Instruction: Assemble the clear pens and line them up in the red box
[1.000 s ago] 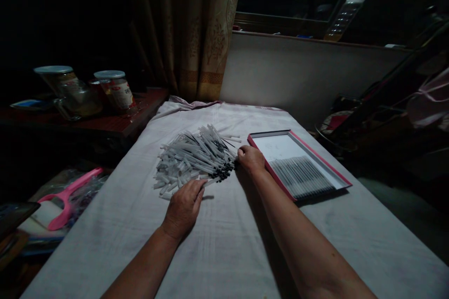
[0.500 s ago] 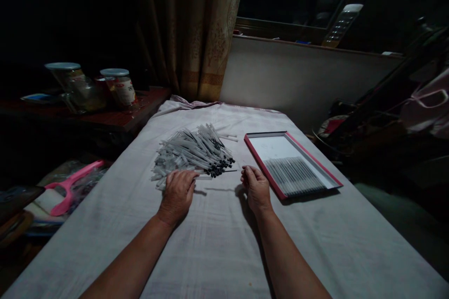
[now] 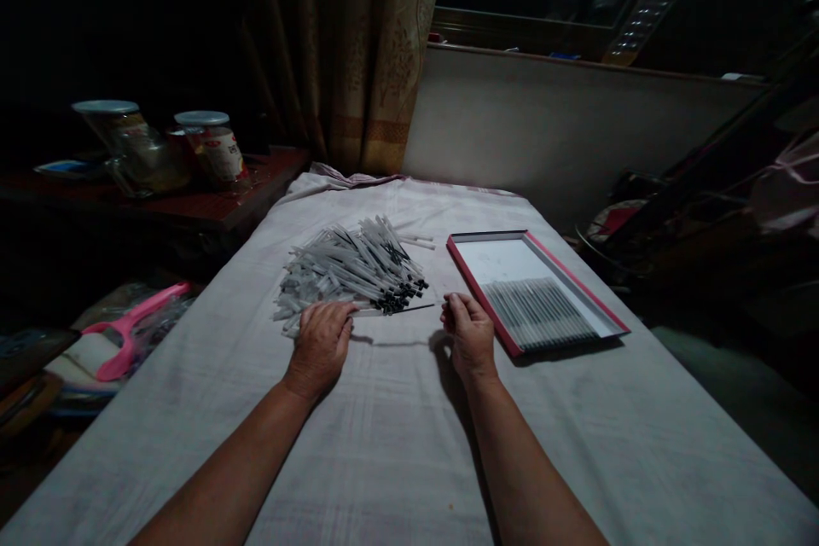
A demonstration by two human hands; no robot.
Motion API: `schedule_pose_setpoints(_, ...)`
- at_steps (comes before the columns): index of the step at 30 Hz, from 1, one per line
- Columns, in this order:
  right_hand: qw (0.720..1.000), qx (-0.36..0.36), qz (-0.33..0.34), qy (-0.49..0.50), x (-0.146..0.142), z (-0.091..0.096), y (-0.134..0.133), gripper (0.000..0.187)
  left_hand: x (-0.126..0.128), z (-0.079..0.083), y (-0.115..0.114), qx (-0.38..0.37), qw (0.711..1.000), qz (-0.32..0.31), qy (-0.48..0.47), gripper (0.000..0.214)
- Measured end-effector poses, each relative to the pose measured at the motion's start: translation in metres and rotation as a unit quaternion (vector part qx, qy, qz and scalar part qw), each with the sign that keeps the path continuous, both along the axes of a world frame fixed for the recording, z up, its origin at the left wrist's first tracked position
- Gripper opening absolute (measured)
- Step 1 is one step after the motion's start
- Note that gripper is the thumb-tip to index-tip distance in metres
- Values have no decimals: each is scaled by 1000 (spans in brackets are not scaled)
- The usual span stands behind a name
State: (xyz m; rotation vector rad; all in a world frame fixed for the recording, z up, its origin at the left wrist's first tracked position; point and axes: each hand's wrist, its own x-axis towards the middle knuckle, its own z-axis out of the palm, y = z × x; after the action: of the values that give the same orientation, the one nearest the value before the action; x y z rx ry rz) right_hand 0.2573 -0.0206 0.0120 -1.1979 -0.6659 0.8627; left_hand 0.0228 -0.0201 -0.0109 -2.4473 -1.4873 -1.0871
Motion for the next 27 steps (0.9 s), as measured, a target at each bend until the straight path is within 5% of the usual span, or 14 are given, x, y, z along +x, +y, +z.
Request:
schedule_pose_setpoints(10,1000,-6,-7,-11,1,-3,1,41,0,1,-1,5,1000,-5,3,22)
schedule_pose_setpoints(16,991,-12,84,-100,-9,-9,-5,35,1,4,-3,-11,998,-52,19,23)
schedule_pose_setpoints(20,949,54,194,-244,-25,-12,-15,28,3,8,-7,-31,992,-125,17,24)
schedule_pose_setpoints(27,872,62,224,-431,-48,-13,-30,46,3,7,-12,-37,988,-149,-5,24)
